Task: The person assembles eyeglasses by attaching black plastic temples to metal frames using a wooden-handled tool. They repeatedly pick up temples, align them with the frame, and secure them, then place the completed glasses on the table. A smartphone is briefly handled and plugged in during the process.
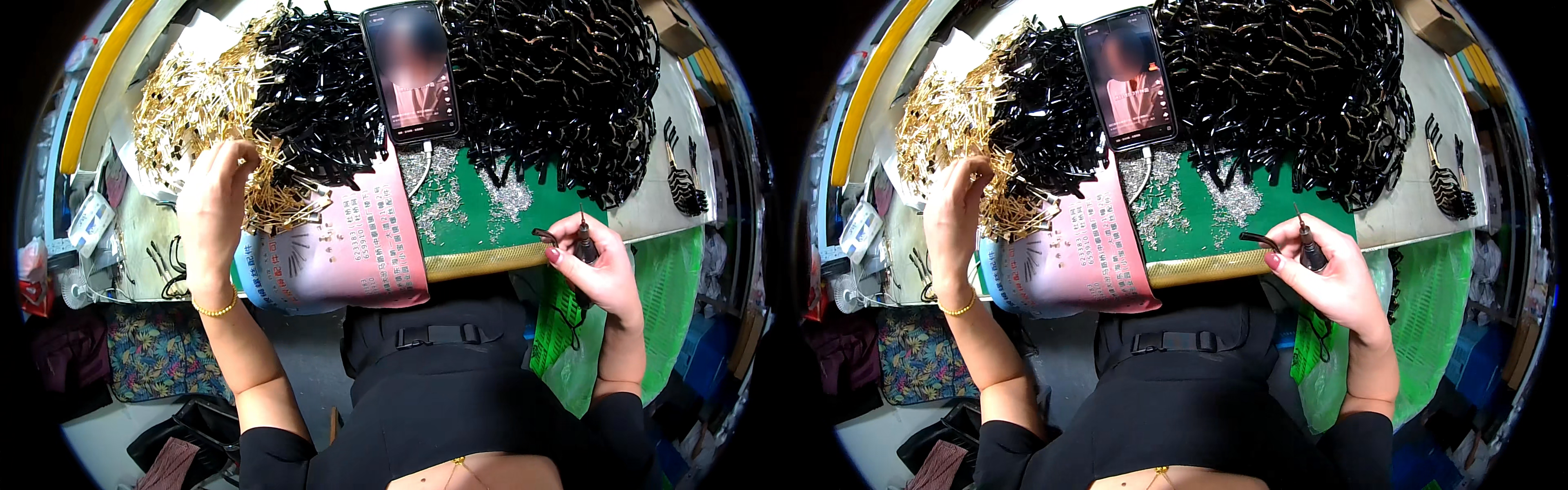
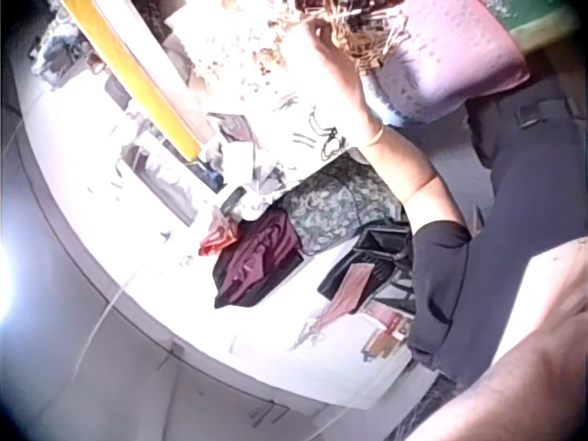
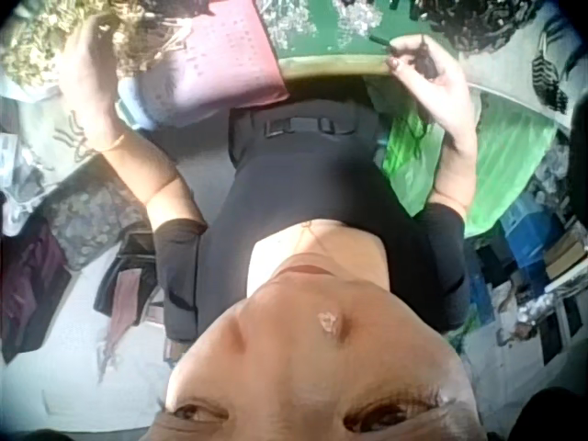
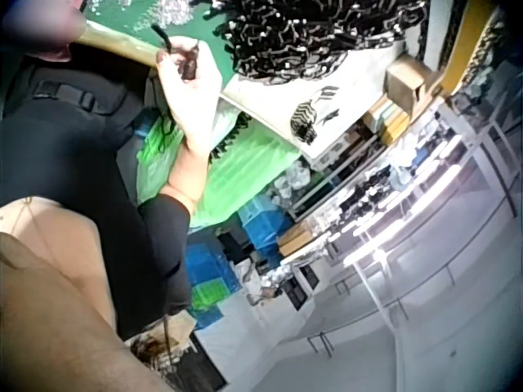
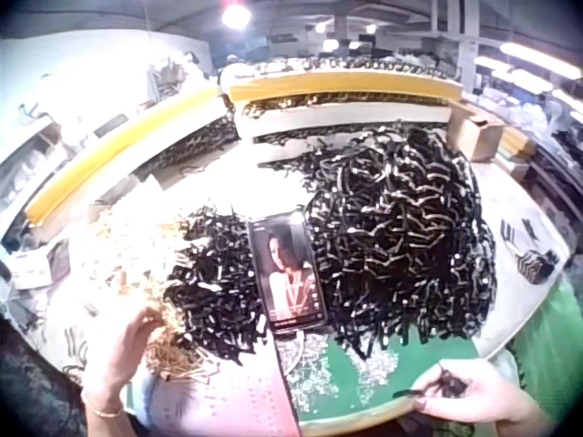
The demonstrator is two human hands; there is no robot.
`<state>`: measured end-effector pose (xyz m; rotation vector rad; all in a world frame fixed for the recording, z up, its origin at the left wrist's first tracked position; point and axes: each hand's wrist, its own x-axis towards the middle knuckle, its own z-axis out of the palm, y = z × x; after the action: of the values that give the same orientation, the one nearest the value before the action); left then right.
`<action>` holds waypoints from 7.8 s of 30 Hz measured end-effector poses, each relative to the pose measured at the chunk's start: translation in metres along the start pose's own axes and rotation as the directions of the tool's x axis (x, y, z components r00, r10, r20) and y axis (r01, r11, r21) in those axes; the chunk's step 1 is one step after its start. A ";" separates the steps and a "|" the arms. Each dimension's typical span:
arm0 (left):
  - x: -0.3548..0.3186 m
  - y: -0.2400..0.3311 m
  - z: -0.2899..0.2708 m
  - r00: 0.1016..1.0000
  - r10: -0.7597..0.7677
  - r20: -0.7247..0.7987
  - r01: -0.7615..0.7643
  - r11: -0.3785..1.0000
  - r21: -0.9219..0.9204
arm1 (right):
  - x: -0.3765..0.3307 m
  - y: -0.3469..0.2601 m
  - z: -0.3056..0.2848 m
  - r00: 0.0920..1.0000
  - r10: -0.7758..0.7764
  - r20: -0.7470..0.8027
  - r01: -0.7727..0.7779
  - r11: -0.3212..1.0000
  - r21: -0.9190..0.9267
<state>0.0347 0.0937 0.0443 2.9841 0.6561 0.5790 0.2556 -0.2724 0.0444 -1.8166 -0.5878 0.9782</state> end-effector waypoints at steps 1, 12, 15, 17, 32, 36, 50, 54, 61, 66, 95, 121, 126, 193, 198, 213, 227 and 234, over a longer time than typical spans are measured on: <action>-0.002 -0.007 0.007 1.000 0.018 -0.023 -0.020 0.999 -0.046 | 0.001 0.001 0.000 1.000 0.010 0.003 -0.010 1.000 0.011; -0.022 0.012 0.015 0.984 -0.176 0.005 0.176 0.984 -0.017 | 0.011 0.020 0.015 0.996 0.071 0.061 -0.076 0.995 0.072; -0.023 0.010 0.018 0.979 -0.203 -0.006 0.202 0.979 -0.032 | 0.012 0.024 0.017 0.997 0.066 0.040 -0.069 0.996 0.063; -0.025 0.011 0.020 0.975 -0.221 -0.028 0.220 0.974 -0.059 | 0.011 0.024 0.017 0.997 0.066 0.025 -0.067 0.996 0.062; -0.034 0.021 0.004 0.944 -0.318 -0.088 0.285 0.919 -0.272 | 0.012 0.035 0.014 0.998 0.045 0.050 -0.051 0.989 0.138; -0.032 0.023 0.004 0.914 -0.401 0.059 0.397 0.915 0.072 | 0.009 0.037 0.014 0.998 0.046 0.043 -0.051 0.989 0.140; -0.042 0.008 0.023 0.894 -0.121 -0.431 0.093 0.992 -0.085 | 0.010 0.039 0.015 0.998 0.054 0.036 -0.060 0.983 0.172; -0.047 0.011 0.027 0.813 -0.075 -0.578 0.060 0.997 -0.045 | 0.010 0.038 0.015 0.998 0.046 0.035 -0.051 0.987 0.154; -0.052 0.008 0.035 0.722 0.024 -0.691 -0.010 1.000 0.024 | 0.011 0.038 0.015 0.998 0.039 0.047 -0.046 0.989 0.140; -0.057 0.008 0.041 0.664 -0.003 -0.748 -0.012 1.000 -0.016 | 0.008 0.038 0.016 0.999 0.036 0.039 -0.040 0.993 0.114; -0.064 0.033 0.009 0.981 -0.194 -0.027 0.192 0.979 -0.075 | 0.009 0.039 0.017 0.998 0.048 0.039 -0.053 0.989 0.137; -0.084 0.149 0.039 0.926 -0.019 0.377 0.368 0.265 -0.891 | 0.006 -0.012 0.038 0.980 -0.112 0.163 0.129 0.987 -0.099; -0.087 0.162 0.045 0.861 0.124 0.494 0.497 0.011 -0.868 | 0.001 -0.013 0.041 0.977 -0.122 0.174 0.146 0.981 -0.130; -0.081 0.170 0.054 0.782 -0.186 0.595 0.617 0.086 -0.782 | 0.022 0.001 0.016 0.911 -0.138 0.388 0.408 0.418 -0.811; -0.085 0.169 0.056 0.791 -0.195 0.580 0.602 0.074 -0.795 | 0.020 0.000 0.016 0.919 -0.112 0.378 0.389 0.407 -0.826; -0.078 0.171 0.053 0.782 -0.179 0.597 0.618 0.092 -0.781 | 0.024 -0.010 0.025 0.897 -0.040 0.440 0.389 0.542 -0.745; -0.084 0.176 0.076 0.989 -0.132 0.074 0.147 0.724 -0.674 | 0.039 -0.043 0.041 0.713 0.378 0.590 -0.405 0.910 -0.093; -0.083 0.172 0.078 0.997 -0.008 -0.081 -0.038 0.830 -0.557 | 0.013 -0.016 0.056 0.903 -0.163 0.397 0.384 0.720 -0.578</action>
<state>0.0617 -0.0932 -0.0385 2.4242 0.3751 0.7428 0.2173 -0.2265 0.0416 -2.0728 -1.5234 0.9252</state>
